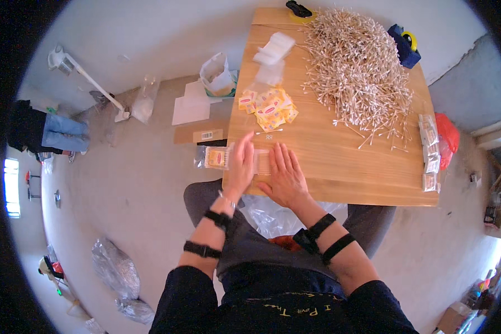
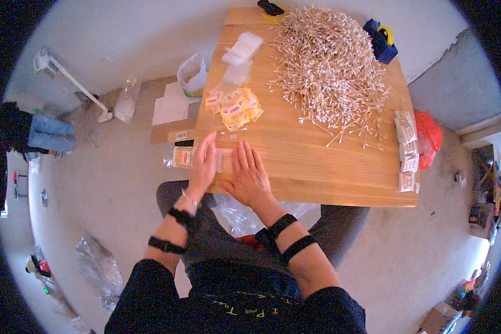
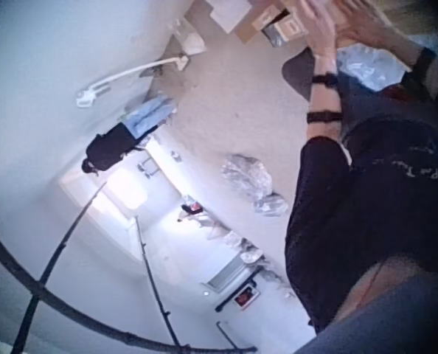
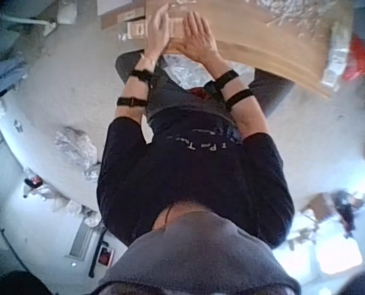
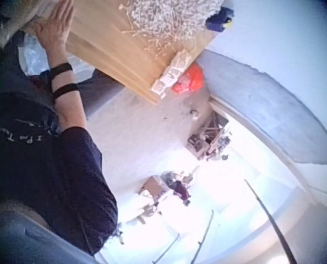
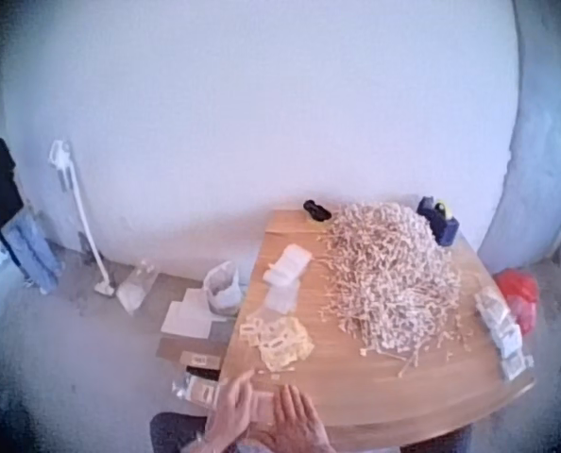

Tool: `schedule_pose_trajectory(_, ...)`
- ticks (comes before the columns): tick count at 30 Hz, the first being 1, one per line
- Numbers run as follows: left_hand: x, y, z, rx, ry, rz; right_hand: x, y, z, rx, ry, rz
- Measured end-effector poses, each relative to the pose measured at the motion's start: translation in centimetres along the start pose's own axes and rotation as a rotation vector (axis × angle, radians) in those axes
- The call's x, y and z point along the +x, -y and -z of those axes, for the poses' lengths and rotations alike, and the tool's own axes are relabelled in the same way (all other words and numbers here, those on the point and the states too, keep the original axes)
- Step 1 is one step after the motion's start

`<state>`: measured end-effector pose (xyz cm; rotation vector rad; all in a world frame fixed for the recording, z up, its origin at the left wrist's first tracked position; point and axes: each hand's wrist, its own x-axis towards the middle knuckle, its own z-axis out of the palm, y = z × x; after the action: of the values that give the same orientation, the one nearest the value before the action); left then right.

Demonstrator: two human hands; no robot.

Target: The person is manually counting and arranging cotton swabs on a card before placing them into a plastic bag.

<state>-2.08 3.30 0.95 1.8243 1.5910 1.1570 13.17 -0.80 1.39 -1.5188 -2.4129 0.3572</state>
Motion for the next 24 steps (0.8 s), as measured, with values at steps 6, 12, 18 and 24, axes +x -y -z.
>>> schedule_pose_trajectory(6, -4.0, -1.1, -0.4, -0.503, 0.059, 0.187, 0.0, 0.6, -0.4, -0.070, 0.039, -0.009)
schedule_pose_trajectory(12, -3.6, -1.1, -0.8, -0.557, 0.043, 0.189, 0.0, 0.8, -0.6, -0.067, 0.054, -0.047)
schedule_pose_trajectory(18, -3.0, -0.9, -0.6, -0.665, 0.042, 0.221, 0.1, 1.2, -0.7, 0.003, -0.021, 0.009)
schedule_pose_trajectory(24, -3.2, -0.2, -0.2, -0.640, 0.103, 0.234, 0.3, 1.6, -0.8, -0.029, 0.007, -0.030)
